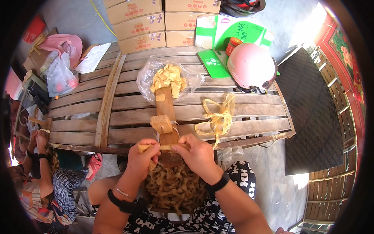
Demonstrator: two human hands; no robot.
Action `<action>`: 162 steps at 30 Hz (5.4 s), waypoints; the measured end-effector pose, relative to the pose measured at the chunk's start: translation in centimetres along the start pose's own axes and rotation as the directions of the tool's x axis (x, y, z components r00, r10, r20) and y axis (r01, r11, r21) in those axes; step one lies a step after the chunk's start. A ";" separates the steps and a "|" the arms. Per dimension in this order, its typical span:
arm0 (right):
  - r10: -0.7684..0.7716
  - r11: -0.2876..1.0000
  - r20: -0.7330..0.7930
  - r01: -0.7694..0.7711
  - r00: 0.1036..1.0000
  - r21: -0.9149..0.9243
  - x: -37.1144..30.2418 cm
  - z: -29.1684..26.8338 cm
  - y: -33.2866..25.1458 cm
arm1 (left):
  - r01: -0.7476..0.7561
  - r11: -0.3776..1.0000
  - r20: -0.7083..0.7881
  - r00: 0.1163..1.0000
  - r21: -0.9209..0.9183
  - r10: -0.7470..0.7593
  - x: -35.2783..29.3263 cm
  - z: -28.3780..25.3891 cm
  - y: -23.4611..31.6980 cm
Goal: The person weaves strips of dried leaves by hand, folding and tucking them around a central bundle and onto a wooden base.
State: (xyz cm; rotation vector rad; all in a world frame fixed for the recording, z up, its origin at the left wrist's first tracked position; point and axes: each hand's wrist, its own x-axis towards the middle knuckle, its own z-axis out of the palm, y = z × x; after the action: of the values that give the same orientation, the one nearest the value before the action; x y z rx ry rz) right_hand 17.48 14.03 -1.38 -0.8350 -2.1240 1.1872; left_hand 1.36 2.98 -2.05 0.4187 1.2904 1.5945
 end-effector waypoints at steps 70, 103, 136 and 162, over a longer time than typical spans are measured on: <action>0.301 0.800 0.488 -0.496 0.819 0.339 -3.7 0.9 -3.8 | 0.247 0.955 0.331 0.926 -0.165 -0.183 -1.4 -2.9 -0.7; -0.204 0.975 -0.047 0.199 0.978 -0.095 -1.8 1.1 -1.2 | -0.368 0.793 0.045 0.917 0.485 0.397 -0.8 -0.3 -1.0; 0.267 0.752 0.200 -0.333 0.943 0.569 -3.5 1.4 -3.3 | -0.561 0.088 0.398 0.680 0.823 0.616 -3.9 0.6 1.1; 0.219 0.464 0.718 -0.718 0.661 0.519 -2.9 -0.9 -3.8 | -0.378 0.847 0.286 0.916 0.374 0.282 -3.5 -2.1 4.3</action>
State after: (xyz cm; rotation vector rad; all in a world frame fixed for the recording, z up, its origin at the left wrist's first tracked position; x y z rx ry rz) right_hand 19.11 10.76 1.82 -0.7303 -1.3789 2.7280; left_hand -0.76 -0.76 1.98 1.1168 1.4430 1.4817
